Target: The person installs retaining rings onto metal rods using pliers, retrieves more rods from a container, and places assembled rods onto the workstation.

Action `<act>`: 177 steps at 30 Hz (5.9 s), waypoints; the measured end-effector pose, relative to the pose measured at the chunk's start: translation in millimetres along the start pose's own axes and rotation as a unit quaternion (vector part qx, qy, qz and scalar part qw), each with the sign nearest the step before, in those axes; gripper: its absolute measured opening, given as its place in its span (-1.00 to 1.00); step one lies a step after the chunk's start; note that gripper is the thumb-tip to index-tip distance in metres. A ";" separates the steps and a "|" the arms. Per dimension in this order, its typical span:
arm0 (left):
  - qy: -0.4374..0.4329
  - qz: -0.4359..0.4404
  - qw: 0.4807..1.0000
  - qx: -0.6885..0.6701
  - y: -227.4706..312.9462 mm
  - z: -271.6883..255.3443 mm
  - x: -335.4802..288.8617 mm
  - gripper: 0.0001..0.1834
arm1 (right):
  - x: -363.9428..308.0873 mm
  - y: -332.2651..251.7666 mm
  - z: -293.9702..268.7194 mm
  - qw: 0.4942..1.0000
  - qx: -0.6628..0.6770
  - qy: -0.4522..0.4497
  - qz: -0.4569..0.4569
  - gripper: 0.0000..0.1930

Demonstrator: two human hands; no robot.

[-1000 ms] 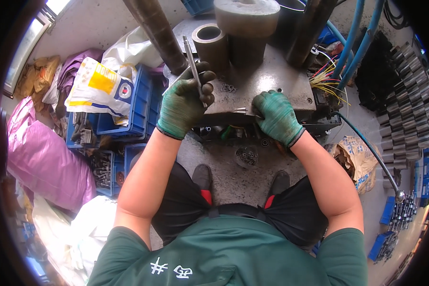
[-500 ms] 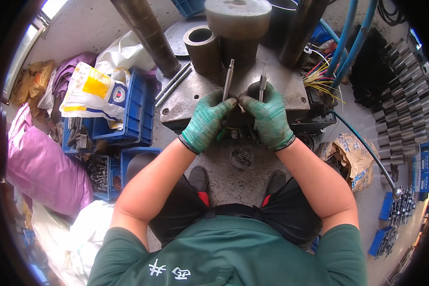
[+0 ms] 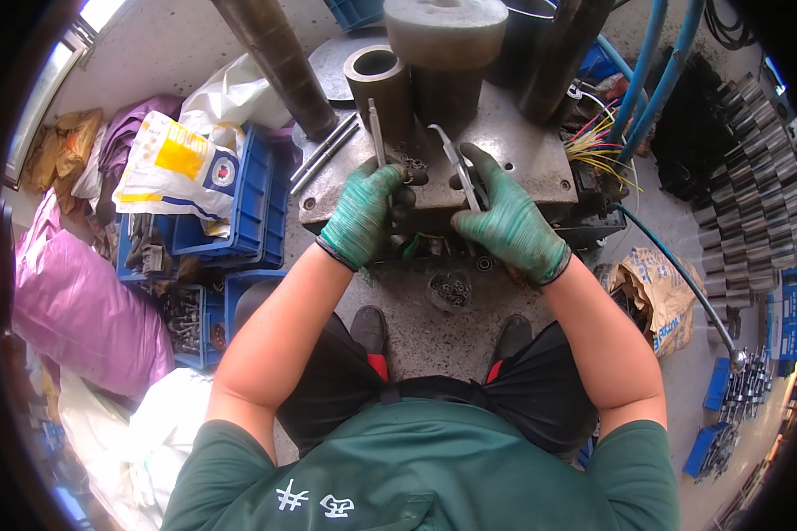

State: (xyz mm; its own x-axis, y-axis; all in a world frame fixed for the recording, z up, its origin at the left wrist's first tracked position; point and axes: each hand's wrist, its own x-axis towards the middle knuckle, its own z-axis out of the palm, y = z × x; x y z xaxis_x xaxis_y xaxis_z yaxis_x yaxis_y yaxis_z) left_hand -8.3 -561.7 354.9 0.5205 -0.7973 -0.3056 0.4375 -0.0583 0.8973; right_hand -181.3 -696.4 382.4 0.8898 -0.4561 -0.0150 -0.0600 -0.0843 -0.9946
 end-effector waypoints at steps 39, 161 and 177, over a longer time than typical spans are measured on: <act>-0.004 0.129 0.982 0.139 5.9 -9.9 -12.0 -0.54 | 7.6 -21.2 -39.5 0.943 -0.320 0.080 -0.051 -0.48; 0.409 0.172 0.798 0.408 -130.3 -406.4 -123.6 -0.54 | -356.2 325.1 -204.8 0.806 0.098 0.554 0.186 -0.68; 0.223 0.286 0.887 0.285 23.7 -153.2 20.7 -0.52 | -291.7 382.4 -250.0 0.612 -0.268 0.456 0.588 0.04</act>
State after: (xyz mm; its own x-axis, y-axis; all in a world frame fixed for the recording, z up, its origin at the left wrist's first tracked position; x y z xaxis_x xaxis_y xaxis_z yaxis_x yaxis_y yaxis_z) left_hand 125.1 -487.6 321.1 0.8321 -0.4848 0.2694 -0.3667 -0.1165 0.9230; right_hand -576.9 -817.0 32.1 -0.5198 -0.7646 -0.3811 -0.7736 0.6105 -0.1699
